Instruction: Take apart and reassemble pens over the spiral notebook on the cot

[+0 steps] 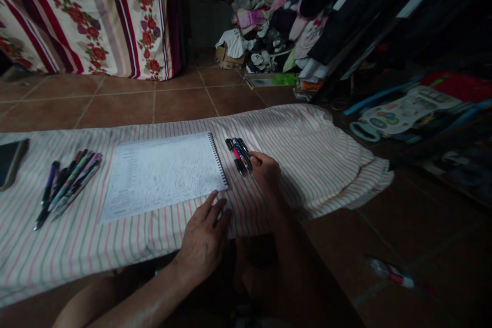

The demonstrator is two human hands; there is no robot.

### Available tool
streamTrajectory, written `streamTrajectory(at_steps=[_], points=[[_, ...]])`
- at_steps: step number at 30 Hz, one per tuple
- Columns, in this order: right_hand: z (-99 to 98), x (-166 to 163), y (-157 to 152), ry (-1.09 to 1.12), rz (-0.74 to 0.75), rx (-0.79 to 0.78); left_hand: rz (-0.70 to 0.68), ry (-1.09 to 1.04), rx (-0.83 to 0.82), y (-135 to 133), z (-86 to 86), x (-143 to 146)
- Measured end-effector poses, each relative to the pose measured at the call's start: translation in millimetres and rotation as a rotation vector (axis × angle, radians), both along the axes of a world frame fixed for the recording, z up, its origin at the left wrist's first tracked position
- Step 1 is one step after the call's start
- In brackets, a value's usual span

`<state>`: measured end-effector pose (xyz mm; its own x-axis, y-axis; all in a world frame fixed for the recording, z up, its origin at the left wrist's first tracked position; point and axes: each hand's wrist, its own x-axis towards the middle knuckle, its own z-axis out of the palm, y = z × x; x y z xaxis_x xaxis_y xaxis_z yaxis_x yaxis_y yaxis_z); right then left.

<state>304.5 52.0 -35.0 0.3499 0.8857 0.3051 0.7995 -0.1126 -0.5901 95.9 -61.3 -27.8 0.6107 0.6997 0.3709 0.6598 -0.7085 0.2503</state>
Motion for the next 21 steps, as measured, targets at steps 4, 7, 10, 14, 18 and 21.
streamTrajectory(at_steps=[4, 7, 10, 14, 18, 21], points=[[-0.4, 0.5, -1.4, -0.001, 0.048, 0.025, -0.001, -0.008, 0.001, 0.0, 0.2, 0.0], [-1.4, 1.2, -2.5, -0.016, 0.101, 0.074, 0.001, -0.014, 0.006, -0.2, -1.0, 0.2], [-2.2, 1.7, -2.1, -0.031, 0.124, 0.118, -0.002, -0.022, 0.007, -0.1, -2.4, 0.2], [2.2, -2.6, 1.2, -0.055, 0.054, 0.264, 0.003, -0.060, 0.007, -0.1, -4.8, -0.9], [13.6, -20.5, 2.9, -0.059, -0.003, 0.407, -0.039, -0.127, -0.005, 1.0, -3.2, -4.9], [22.4, -42.1, 0.9, -0.046, 0.073, 0.422, -0.034, -0.189, 0.027, 6.9, 3.9, -13.5]])
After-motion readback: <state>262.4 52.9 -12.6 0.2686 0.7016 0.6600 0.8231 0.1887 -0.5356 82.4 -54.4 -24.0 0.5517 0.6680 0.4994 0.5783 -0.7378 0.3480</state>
